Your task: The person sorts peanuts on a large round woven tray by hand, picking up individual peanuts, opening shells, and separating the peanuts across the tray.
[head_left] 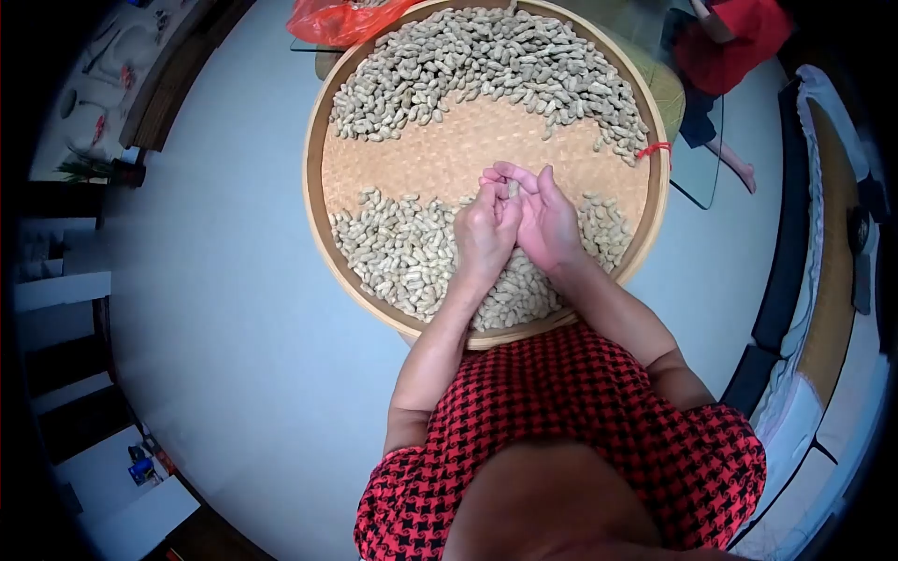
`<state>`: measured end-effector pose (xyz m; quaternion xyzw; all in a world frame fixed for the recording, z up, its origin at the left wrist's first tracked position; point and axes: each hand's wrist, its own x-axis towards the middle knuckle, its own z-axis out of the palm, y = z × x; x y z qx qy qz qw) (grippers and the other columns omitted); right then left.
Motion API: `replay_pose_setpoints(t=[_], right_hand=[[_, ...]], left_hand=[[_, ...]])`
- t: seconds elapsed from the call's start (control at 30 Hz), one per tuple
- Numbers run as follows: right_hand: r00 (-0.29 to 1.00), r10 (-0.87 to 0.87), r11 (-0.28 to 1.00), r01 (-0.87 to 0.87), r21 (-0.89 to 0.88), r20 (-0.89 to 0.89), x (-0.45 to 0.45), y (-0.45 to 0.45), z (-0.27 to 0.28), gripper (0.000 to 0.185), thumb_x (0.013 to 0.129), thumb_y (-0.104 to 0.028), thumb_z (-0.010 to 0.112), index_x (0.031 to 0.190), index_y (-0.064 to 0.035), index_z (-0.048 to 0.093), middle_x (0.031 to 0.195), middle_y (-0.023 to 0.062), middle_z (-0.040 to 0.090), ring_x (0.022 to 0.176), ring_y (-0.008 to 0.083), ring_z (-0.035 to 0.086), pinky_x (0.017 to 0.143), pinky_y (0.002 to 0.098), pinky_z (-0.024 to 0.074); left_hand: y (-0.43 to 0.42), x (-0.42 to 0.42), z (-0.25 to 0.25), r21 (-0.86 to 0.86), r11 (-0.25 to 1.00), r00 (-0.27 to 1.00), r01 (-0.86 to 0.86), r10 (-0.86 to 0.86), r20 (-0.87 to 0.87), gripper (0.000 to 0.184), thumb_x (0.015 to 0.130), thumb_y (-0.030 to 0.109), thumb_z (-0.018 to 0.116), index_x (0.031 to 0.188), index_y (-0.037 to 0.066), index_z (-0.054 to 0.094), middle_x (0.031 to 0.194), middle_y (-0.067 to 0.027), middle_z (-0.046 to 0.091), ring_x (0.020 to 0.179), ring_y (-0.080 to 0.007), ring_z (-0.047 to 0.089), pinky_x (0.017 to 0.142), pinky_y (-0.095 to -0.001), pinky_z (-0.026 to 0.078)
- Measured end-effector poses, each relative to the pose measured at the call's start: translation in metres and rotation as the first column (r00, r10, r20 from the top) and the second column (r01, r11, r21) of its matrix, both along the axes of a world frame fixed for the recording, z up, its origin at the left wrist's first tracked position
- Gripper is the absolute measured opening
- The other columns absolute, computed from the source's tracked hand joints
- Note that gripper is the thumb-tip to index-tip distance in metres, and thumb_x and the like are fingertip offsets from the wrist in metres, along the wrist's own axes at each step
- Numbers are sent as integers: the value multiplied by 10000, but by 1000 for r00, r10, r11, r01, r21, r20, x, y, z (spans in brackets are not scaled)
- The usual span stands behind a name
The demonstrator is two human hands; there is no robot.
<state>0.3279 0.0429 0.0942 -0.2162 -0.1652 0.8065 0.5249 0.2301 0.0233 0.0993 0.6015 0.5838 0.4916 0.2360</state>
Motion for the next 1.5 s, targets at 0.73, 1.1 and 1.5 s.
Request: replay_pose_setpoints(t=[0.73, 1.1, 1.5], right_hand=[[785, 39, 969, -180, 168, 618, 28, 0, -4, 96, 857, -73, 561, 911, 6, 569, 771, 15, 565, 640, 54, 479, 557, 183, 392], [890, 102, 993, -121, 14, 443, 27, -11, -8, 91, 866, -27, 527, 948, 2, 552, 757, 23, 548, 614, 61, 467, 521, 179, 381], [297, -587, 785, 436, 440, 753, 237, 74, 28, 153, 756, 52, 438, 741, -34, 565, 675, 42, 572, 490, 91, 451, 447, 223, 356]], left_hand=[[-14, -10, 4, -229, 960, 963, 160, -101, 250, 176, 883, 141, 528, 820, -22, 537, 600, -18, 474, 563, -79, 418, 506, -236, 372], [-17, 10, -25, -160, 967, 757, 196, -45, 652, 156, 946, 173, 450, 870, 43, 492, 695, 30, 440, 601, -35, 383, 519, -179, 321], [-19, -6, -13, -188, 918, 186, 351, 128, 974, 166, 938, 154, 412, 824, 47, 470, 684, -92, 510, 502, -105, 350, 510, -229, 337]])
